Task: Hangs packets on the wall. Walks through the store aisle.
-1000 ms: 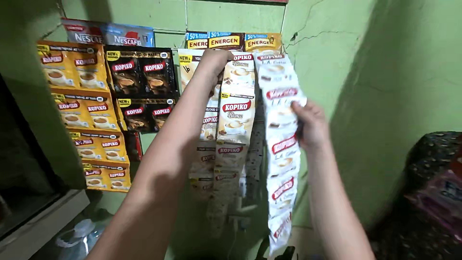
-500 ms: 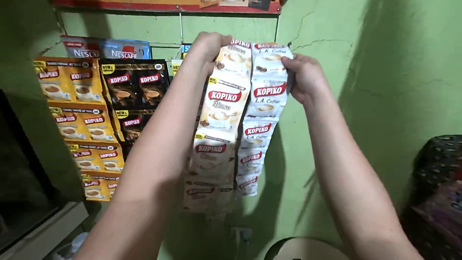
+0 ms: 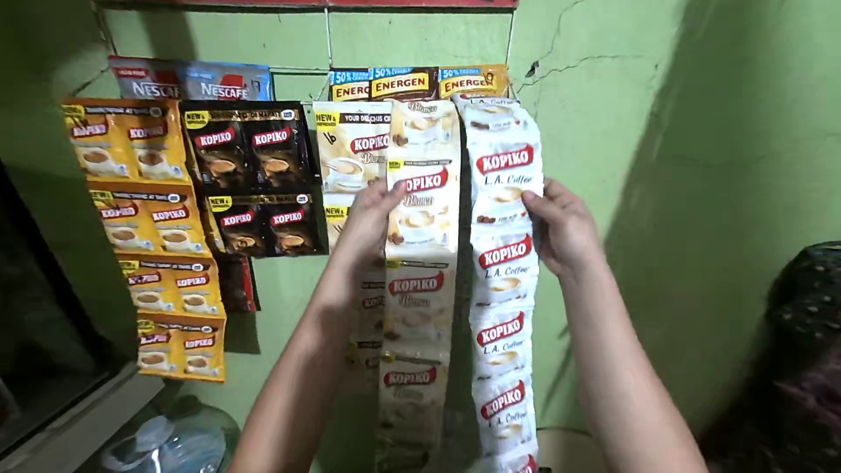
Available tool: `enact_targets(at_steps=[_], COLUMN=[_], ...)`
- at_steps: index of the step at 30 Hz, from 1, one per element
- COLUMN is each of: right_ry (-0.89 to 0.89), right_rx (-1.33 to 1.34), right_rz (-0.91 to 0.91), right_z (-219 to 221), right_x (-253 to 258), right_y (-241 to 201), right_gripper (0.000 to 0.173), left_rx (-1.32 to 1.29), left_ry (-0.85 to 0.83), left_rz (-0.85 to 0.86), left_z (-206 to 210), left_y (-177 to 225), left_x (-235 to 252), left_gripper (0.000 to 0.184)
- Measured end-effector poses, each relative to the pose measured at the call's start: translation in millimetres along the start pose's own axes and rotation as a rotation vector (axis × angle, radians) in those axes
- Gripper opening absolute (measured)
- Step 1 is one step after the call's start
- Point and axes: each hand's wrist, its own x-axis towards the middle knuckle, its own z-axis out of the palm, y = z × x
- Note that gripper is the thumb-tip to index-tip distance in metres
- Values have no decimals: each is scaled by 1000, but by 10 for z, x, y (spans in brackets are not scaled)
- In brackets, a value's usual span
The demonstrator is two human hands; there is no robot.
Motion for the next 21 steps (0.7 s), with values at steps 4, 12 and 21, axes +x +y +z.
enact_targets(at_steps=[4,12,21], right_ry=[23,-5,-88], right_rx=[32,57,105], right_rz=[103,43,-103], right_z=[-23,-47,-81], right_x=[-74,-144,-64], right_y=[199,189,7], right_gripper=[18,23,27], left_rx=[-6,-4,-221], left_ry=[30,61,22], left_rz=[-25,142,104], left_z=[-28,95,164], left_y=[-264,53,486], left_x=[-18,-244,253], left_gripper=[23,15,20])
